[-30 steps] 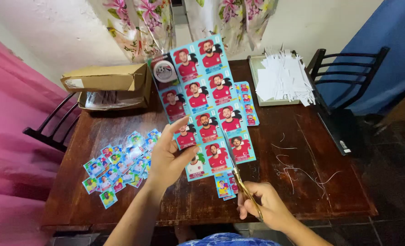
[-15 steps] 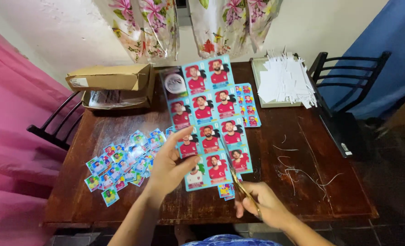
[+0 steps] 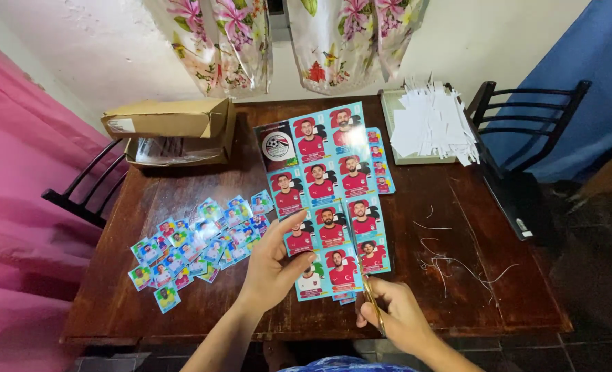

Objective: Cutting individual stickers from printed sheets using scissors.

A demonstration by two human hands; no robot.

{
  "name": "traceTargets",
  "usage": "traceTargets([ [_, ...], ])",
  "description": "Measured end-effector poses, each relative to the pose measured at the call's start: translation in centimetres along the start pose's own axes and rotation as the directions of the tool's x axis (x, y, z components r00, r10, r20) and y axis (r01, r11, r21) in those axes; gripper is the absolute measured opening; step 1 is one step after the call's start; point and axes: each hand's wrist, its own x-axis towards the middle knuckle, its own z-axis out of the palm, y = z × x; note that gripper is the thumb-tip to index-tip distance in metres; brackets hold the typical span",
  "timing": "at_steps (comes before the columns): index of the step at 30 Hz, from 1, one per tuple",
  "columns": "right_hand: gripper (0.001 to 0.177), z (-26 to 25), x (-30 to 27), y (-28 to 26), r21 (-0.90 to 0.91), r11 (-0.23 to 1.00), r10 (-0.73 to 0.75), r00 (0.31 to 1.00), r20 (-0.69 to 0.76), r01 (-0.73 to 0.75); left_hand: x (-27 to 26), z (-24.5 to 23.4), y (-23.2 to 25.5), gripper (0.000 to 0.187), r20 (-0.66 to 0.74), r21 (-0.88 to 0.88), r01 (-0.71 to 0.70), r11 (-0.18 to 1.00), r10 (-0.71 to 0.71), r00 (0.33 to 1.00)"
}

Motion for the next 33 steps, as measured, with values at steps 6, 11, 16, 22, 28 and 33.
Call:
traceTargets([
  [6,0.033,0.3,0.0,-0.4,-0.058,0.998,0.017,0.999,-0.045,-0.020,0.0,-0.1,0.0,0.069,-0.004,0.000,-0.014,1.000,0.014,1.000],
  [11,0.024,0.8,0.1,0.2,-0.010,0.999,0.039,0.997,-0.073,-0.040,-0.1,-0.2,0.1,0.069,-0.007,0.000,-0.025,1.000,0.025,1.000],
  [16,0.020,1.0,0.2,-0.1,-0.031,0.998,0.047,0.995,-0.093,-0.050,-0.2,-0.3,0.4,0.069,-0.017,0.021,-0.031,0.999,0.031,0.999],
  [22,0.020,1.5,0.4,-0.8,0.036,0.992,0.125,0.984,-0.124,-0.121,-0.4,-0.5,0.3,0.068,-0.022,0.022,0.001,1.000,-0.001,1.000],
  [28,0.021,1.8,0.4,-0.9,-0.028,0.993,0.113,0.983,-0.147,-0.119,-0.5,-0.5,0.3,0.069,-0.024,-0.017,0.032,0.999,-0.032,0.999],
  [33,0.020,1.3,0.7,-0.2,0.066,0.981,0.190,0.974,-0.120,-0.183,0.4,-1.5,0.2,0.067,-0.041,0.012,0.014,1.000,-0.013,0.999],
])
